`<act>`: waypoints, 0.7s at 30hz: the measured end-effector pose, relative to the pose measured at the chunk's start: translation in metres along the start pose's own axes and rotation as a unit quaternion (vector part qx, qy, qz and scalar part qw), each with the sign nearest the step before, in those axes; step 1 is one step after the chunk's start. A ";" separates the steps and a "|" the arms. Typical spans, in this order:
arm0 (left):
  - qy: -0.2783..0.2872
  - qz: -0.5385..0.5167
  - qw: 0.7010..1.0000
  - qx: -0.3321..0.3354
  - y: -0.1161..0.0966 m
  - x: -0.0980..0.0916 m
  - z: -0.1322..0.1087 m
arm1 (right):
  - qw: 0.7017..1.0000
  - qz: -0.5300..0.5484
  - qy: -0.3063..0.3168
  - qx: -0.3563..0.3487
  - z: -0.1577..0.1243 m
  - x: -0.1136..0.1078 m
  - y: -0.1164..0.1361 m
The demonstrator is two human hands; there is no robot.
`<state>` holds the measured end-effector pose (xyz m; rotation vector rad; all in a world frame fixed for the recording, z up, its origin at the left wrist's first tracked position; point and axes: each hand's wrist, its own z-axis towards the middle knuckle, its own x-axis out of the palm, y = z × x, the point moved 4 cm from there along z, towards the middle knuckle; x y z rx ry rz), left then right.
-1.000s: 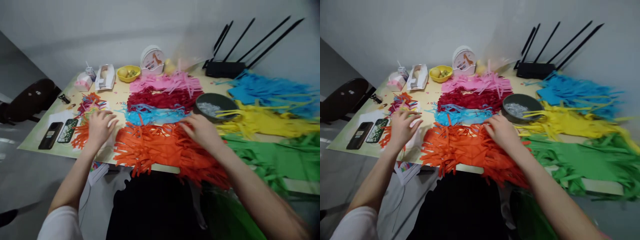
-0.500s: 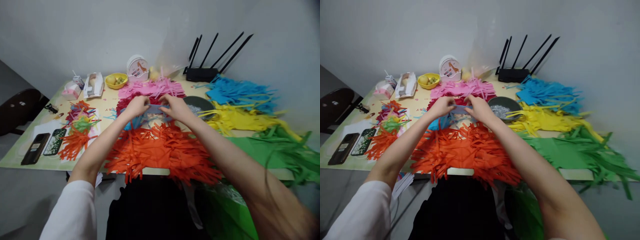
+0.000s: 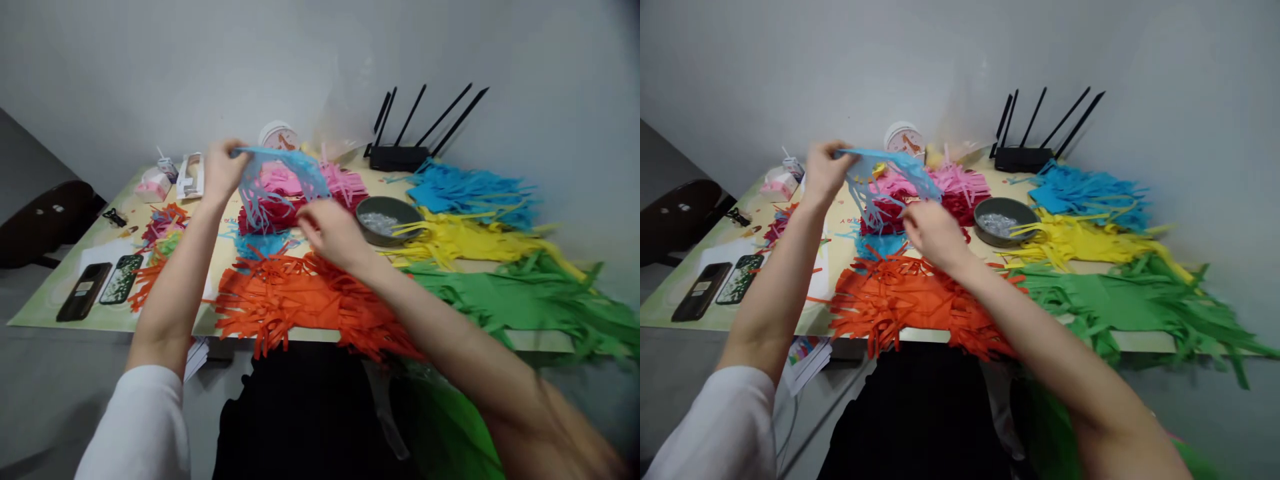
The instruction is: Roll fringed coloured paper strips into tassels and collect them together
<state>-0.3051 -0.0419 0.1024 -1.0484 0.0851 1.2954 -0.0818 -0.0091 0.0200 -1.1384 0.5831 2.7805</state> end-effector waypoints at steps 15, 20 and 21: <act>0.434 0.009 0.896 0.089 -0.082 -0.014 -0.128 | 1.000 0.013 0.010 -0.014 -0.032 -0.043 0.050; 0.495 -0.003 0.865 0.078 -0.072 -0.014 -0.137 | 0.998 0.032 0.053 0.030 -0.045 -0.070 0.037; 0.501 -0.014 0.862 0.075 -0.072 -0.013 -0.138 | 0.998 0.035 0.046 0.027 -0.047 -0.077 0.039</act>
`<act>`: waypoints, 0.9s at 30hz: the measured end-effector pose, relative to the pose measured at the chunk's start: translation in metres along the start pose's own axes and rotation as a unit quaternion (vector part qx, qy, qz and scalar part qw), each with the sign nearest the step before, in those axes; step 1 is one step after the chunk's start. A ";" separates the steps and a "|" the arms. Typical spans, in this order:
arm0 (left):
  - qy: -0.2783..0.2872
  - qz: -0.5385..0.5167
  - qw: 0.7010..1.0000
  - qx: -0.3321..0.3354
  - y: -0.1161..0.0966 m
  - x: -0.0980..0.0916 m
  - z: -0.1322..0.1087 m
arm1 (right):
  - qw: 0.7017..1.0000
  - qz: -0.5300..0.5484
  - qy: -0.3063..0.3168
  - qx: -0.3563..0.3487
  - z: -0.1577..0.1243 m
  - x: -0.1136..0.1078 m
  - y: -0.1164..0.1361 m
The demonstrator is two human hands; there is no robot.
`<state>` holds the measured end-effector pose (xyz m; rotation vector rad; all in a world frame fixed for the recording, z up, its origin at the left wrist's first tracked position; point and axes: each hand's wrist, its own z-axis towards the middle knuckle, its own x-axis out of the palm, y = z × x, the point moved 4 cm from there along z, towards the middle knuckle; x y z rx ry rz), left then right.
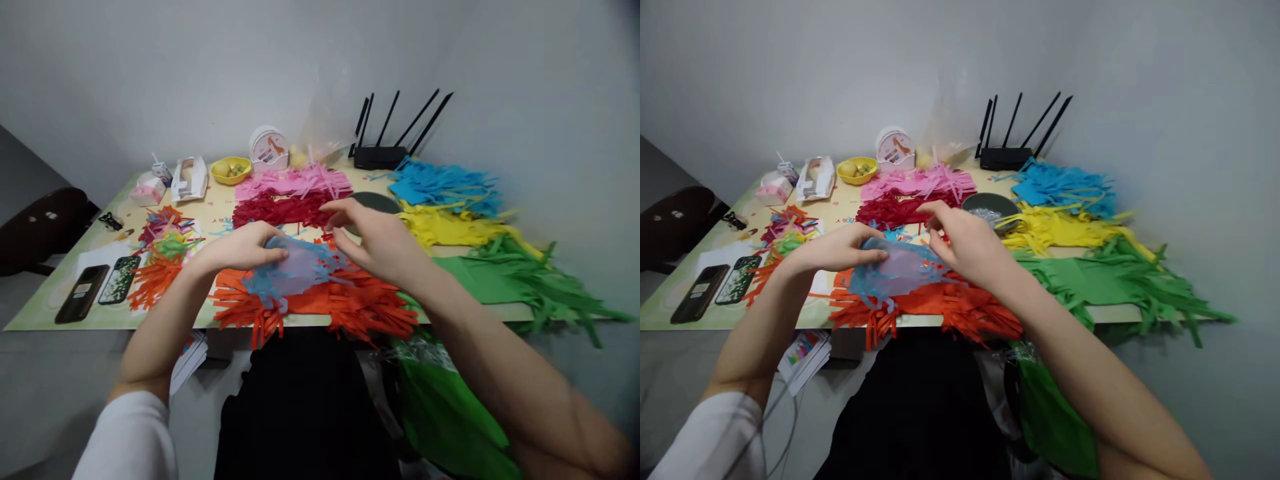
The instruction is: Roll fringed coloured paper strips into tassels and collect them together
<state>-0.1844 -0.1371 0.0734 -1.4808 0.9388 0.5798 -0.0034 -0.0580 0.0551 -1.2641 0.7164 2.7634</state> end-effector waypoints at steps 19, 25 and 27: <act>-0.032 -0.003 0.998 0.049 -0.014 0.030 -0.001 | 0.961 -0.242 0.049 -0.123 -0.011 0.026 0.029; -0.061 0.004 0.997 0.043 -0.012 0.030 -0.004 | 0.950 -0.294 0.043 -0.099 -0.011 0.017 0.025; -0.066 0.010 0.997 0.037 -0.011 0.031 -0.003 | 0.956 -0.271 0.060 -0.098 -0.012 0.015 0.024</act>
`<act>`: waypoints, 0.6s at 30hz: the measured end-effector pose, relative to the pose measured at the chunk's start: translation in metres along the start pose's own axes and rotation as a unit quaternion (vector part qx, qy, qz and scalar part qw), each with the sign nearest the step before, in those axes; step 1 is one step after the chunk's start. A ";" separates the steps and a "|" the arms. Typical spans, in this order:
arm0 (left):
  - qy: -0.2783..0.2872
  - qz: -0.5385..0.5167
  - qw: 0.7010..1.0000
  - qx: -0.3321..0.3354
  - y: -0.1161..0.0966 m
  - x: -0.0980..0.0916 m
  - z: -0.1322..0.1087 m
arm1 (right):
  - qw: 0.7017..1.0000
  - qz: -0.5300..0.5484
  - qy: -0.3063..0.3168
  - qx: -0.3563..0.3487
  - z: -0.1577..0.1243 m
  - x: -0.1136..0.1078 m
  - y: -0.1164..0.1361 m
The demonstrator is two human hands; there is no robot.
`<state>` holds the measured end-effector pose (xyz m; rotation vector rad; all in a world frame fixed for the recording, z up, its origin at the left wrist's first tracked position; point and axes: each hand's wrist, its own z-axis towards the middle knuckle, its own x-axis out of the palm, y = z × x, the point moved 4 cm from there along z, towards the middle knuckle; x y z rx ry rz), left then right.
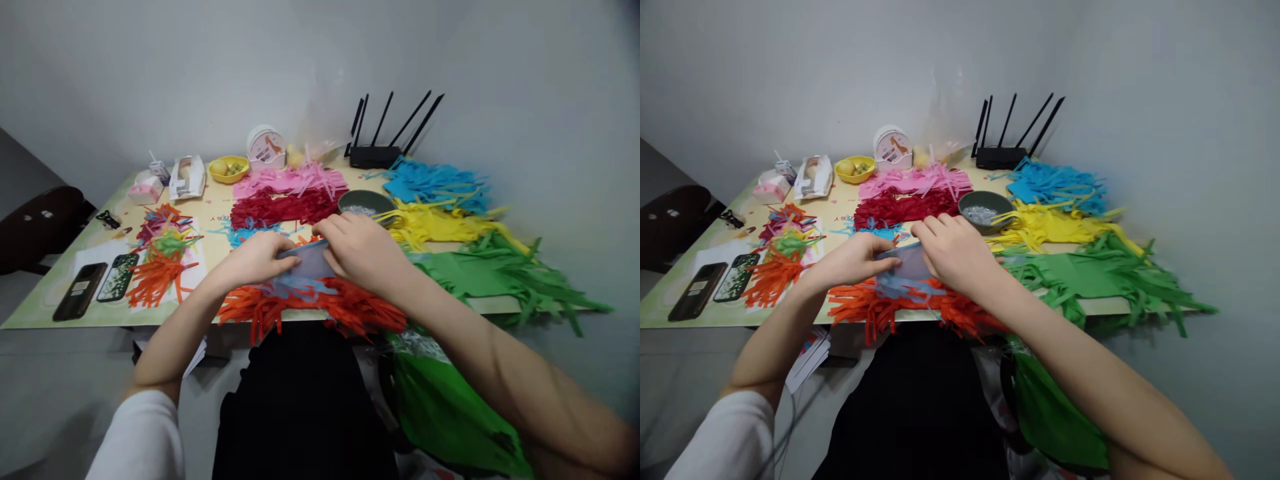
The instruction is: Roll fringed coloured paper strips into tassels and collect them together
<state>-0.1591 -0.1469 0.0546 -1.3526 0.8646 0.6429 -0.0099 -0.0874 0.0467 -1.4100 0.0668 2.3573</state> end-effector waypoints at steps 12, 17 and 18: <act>0.014 0.014 1.000 0.021 0.000 0.002 0.001 | 1.000 0.014 0.028 -0.001 0.001 -0.004 -0.007; -0.007 0.058 0.998 0.012 0.007 0.003 0.002 | 0.986 0.144 0.075 0.023 -0.001 -0.004 -0.021; -0.014 0.072 0.997 0.000 0.013 0.003 0.002 | 0.985 0.157 0.056 0.037 -0.002 -0.009 -0.026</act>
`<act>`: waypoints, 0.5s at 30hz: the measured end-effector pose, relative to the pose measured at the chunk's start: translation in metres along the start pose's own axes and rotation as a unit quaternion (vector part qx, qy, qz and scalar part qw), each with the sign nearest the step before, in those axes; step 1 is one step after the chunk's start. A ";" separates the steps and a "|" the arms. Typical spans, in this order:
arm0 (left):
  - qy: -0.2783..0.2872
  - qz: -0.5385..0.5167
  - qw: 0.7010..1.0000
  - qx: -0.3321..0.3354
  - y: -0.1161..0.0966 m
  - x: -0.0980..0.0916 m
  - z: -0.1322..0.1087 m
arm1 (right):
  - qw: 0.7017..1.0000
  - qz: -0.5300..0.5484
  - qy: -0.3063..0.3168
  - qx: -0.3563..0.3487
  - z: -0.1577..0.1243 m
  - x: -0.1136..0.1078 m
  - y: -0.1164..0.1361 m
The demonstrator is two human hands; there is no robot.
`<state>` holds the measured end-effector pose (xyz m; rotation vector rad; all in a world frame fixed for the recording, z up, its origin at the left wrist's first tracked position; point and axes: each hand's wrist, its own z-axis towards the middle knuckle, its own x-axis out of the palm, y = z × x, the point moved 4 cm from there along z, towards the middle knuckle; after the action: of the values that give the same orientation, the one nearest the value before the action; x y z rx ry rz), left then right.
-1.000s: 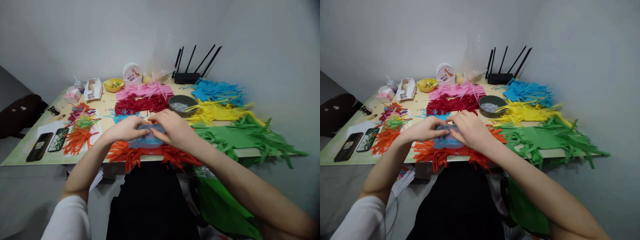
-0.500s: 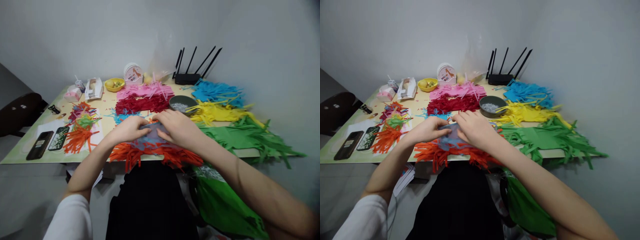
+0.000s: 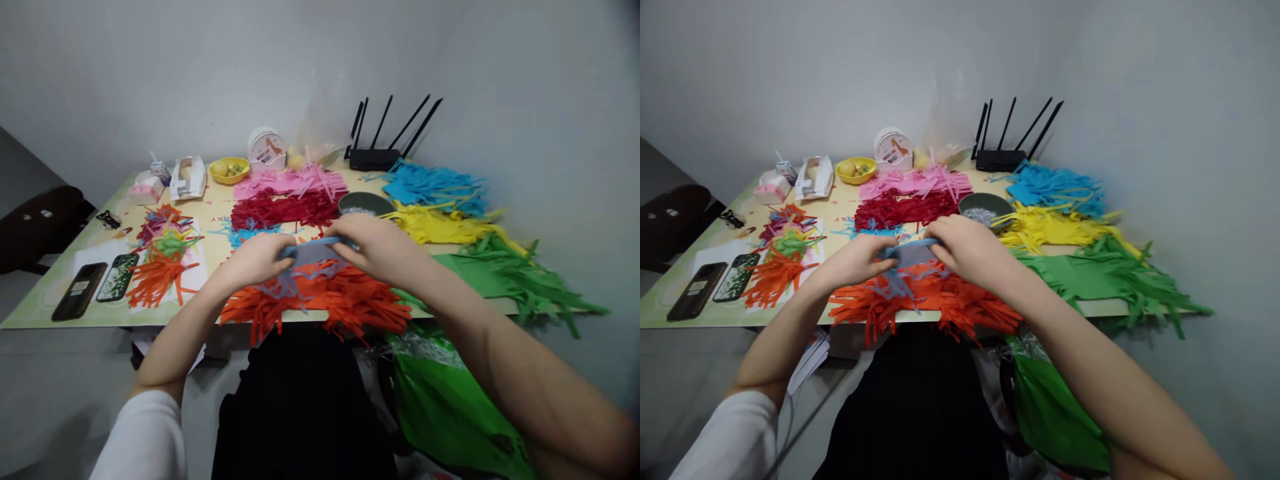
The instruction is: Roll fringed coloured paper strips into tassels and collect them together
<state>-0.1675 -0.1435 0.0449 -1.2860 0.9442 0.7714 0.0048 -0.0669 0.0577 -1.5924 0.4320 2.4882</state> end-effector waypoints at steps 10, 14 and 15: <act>-0.136 0.100 0.986 -0.006 0.012 0.000 -0.005 | 0.988 -0.120 0.050 0.079 -0.008 -0.023 0.003; -0.117 -0.130 0.973 0.148 -0.012 0.007 0.011 | 0.997 0.032 0.054 0.034 -0.011 -0.027 0.010; -0.081 -0.179 0.971 0.138 -0.011 0.011 0.015 | 0.995 0.075 0.042 0.044 -0.013 -0.030 0.007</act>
<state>-0.1505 -0.1308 0.0404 -1.0881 0.6375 0.4372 0.0264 -0.0764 0.0807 -1.6917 0.6862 2.4758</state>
